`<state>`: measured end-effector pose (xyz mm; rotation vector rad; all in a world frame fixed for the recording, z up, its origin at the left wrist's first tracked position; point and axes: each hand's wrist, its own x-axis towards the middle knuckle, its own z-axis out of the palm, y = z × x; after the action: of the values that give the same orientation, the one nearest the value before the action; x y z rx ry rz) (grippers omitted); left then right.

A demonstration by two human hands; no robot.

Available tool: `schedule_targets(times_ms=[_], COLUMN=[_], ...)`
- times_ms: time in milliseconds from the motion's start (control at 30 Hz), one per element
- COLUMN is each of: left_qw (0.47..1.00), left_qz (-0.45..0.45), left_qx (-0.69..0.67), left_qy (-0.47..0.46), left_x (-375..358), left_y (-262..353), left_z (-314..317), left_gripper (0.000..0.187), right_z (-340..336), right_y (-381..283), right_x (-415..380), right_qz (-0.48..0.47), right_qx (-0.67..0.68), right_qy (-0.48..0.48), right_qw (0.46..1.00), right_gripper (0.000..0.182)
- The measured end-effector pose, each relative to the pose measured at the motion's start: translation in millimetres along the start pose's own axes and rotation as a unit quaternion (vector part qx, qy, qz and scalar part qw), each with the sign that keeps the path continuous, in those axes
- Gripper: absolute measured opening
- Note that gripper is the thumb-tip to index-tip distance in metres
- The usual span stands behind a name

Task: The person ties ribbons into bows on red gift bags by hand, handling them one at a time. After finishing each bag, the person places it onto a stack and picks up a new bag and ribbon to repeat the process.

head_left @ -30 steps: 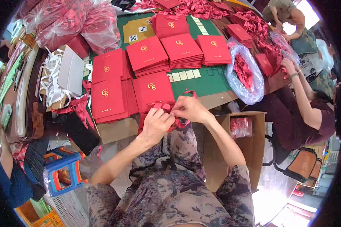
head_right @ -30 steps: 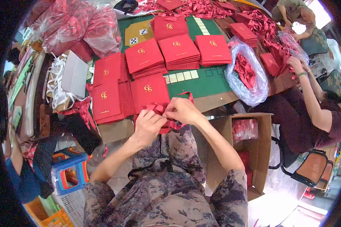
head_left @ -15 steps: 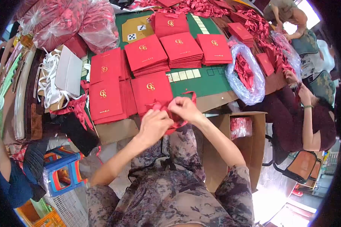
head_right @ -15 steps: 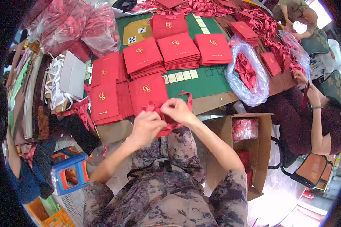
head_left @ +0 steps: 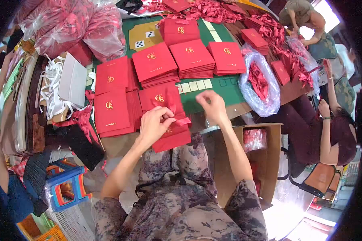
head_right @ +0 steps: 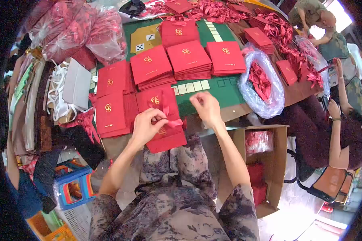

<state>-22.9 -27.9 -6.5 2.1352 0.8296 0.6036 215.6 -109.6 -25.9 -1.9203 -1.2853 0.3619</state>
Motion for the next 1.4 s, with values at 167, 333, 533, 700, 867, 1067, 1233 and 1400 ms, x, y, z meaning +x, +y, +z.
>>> schedule_targets(times_ms=[167, 333, 533, 700, 867, 1067, 1233, 1400], left_qw=[1.000, 0.998, 0.993, 0.967, 0.975, 0.990, 0.987, 0.990], left_qz=[0.008, 0.014, 0.039, 0.054, 0.054, 0.040, 0.042, -0.004], left_qx=[0.004, 0.057, 0.106, 0.242, 0.212, 0.135, 0.129, 0.079], left_qy=[0.000, 0.014, 0.029, -0.055, -0.039, -0.027, -0.082, -0.115], left_x=[5.2, 2.0, -15.5, -36.3, -33.7, -25.6, -16.8, -12.6], left_y=[-8.9, -17.4, -13.0, -29.9, -30.4, -28.5, -24.9, -37.8], left_z=[4.7, 5.5, -41.8, -39.6, -27.0, -30.0, -33.3, -29.9], left_gripper=[0.018, 0.021, 0.030, 0.038, 0.036, 0.031, 0.027, 0.020], right_z=[8.6, 29.5, 28.6, 0.2, 38.2, 80.3, 79.6, 76.7], right_y=[-12.1, -14.2, -6.4, -55.7, -99.2, -82.4, -78.5, -80.4], right_x=[-36.5, -56.0, -61.6, -54.3, -70.9, -88.4, -90.8, -89.5], right_qz=[0.032, -0.008, -0.005, 0.037, -0.113, -0.080, -0.062, -0.056], right_qx=[-0.134, -0.139, -0.077, 0.131, 0.078, 0.032, 0.007, -0.005], right_qy=[-0.040, -0.063, -0.033, 0.051, 0.019, 0.017, 0.005, -0.009], right_qw=[0.990, 0.988, 0.997, 0.989, 0.990, 0.996, 0.998, 0.998], right_gripper=[0.033, 0.010, 0.010, 0.010, 0.017, 0.013, 0.010, 0.009])
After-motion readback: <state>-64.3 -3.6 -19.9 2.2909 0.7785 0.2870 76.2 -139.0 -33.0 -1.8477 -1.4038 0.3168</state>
